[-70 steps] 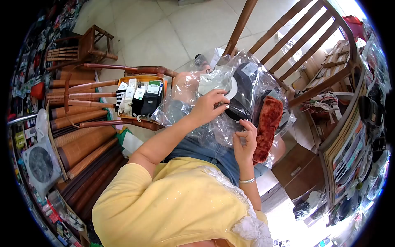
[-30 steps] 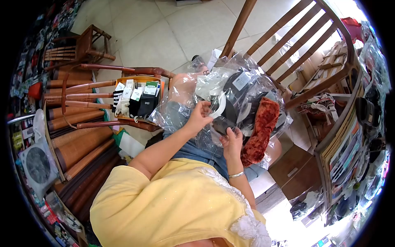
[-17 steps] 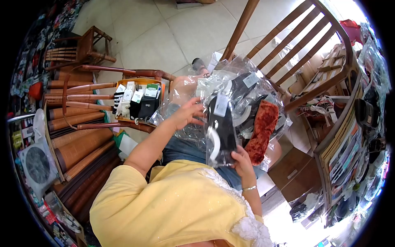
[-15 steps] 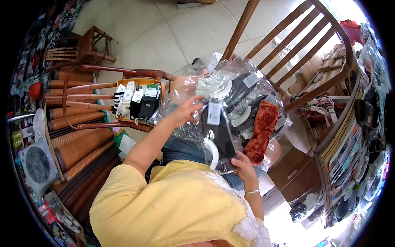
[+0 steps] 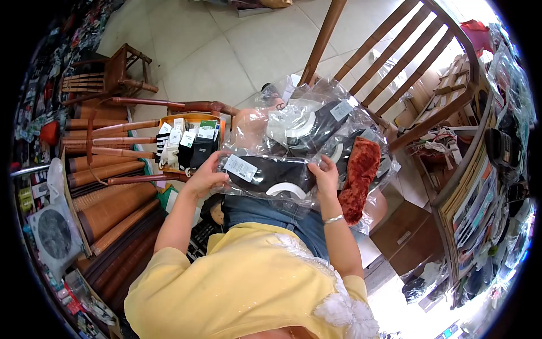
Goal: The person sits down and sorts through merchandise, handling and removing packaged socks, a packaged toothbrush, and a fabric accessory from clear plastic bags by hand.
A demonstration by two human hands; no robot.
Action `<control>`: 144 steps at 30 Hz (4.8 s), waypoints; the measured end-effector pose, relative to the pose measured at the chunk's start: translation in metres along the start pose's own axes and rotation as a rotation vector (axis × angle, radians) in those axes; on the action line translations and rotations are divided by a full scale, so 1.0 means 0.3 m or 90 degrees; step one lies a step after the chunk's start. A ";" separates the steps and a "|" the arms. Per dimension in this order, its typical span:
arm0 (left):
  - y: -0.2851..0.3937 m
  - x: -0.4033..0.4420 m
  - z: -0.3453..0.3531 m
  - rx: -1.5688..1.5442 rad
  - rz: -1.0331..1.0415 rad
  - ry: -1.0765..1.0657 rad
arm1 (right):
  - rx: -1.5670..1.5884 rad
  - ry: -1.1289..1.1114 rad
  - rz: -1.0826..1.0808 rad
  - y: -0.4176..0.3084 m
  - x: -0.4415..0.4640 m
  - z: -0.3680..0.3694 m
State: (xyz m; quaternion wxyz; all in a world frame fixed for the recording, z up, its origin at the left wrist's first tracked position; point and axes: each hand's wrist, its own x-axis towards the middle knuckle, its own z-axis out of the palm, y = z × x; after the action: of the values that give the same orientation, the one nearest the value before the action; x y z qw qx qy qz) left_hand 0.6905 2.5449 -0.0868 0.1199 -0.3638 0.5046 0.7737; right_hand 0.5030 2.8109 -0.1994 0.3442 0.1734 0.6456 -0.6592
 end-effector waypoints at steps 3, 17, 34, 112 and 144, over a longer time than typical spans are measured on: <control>-0.045 -0.019 0.016 -0.071 0.011 0.076 | -0.092 0.016 -0.207 -0.004 0.020 0.051; -0.091 -0.088 0.068 -0.145 0.091 0.169 | -0.581 0.108 -0.557 -0.039 -0.074 0.159; -0.162 0.422 0.595 -0.208 0.215 0.146 | -0.677 0.220 -0.722 -0.235 -0.222 -0.054; -0.193 0.477 0.084 0.299 0.172 -0.008 | -0.843 -0.094 -0.652 0.021 -0.138 0.259; -0.057 0.577 0.127 0.055 0.001 -0.024 | -0.979 -0.154 -0.335 0.037 -0.343 -0.349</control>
State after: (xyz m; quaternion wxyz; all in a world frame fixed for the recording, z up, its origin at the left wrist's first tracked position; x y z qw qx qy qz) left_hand 0.5608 2.5544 -0.2086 0.1443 -0.3431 0.5355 0.7581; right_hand 0.5601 2.9370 -0.1494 0.2683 -0.3402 0.8951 -0.1056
